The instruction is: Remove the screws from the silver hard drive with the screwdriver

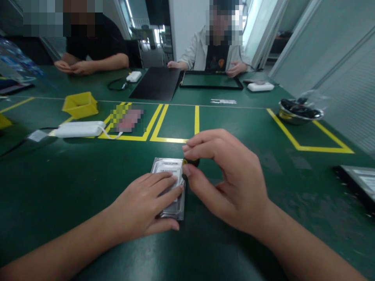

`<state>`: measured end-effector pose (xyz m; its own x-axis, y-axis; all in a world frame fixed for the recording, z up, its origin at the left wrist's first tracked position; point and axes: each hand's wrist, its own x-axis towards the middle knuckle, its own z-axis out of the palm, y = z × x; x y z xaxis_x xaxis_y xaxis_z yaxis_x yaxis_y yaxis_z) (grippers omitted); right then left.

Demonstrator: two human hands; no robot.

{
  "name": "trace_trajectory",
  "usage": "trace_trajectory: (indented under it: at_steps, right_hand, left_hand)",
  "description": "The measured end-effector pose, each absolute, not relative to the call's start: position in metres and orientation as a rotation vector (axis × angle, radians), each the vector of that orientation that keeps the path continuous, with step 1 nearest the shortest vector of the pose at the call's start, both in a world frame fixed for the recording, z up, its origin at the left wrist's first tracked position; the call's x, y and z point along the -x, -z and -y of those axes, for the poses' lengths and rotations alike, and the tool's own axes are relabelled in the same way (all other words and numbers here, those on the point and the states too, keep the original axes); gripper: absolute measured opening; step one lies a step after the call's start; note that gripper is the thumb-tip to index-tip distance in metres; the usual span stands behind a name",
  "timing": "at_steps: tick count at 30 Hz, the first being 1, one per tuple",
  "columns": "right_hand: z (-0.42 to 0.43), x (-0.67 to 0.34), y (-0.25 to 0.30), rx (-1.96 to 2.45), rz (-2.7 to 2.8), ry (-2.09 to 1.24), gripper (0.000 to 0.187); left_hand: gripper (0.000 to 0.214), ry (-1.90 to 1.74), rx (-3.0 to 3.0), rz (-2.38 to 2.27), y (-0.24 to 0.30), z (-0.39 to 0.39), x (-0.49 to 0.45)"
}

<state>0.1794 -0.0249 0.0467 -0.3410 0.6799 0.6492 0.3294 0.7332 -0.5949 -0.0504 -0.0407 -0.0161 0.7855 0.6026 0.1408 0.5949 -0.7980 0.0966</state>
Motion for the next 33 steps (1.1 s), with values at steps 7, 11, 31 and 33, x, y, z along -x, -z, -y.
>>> trace_trajectory:
  at_steps: [7, 11, 31, 33]
  right_hand:
    - [0.023, -0.179, -0.048, 0.738, 1.982, -0.388, 0.029]
    - [0.024, -0.179, -0.052, 0.824, 2.017, -0.314, 0.028]
    - [0.028, -0.175, -0.055, 0.766, 2.104, -0.25, 0.025]
    - [0.028, -0.174, -0.057, 0.762, 2.113, -0.247, 0.027]
  left_hand:
    - [0.065, -0.25, -2.921, -0.989, 0.016, 0.041, 0.05]
    - [0.065, -0.273, -2.929, -0.989, 0.017, 0.041, 0.05]
    - [0.067, -0.271, -2.93, -0.99, 0.017, 0.041, 0.05]
    - [0.067, -0.269, -2.928, -0.989, 0.017, 0.041, 0.05]
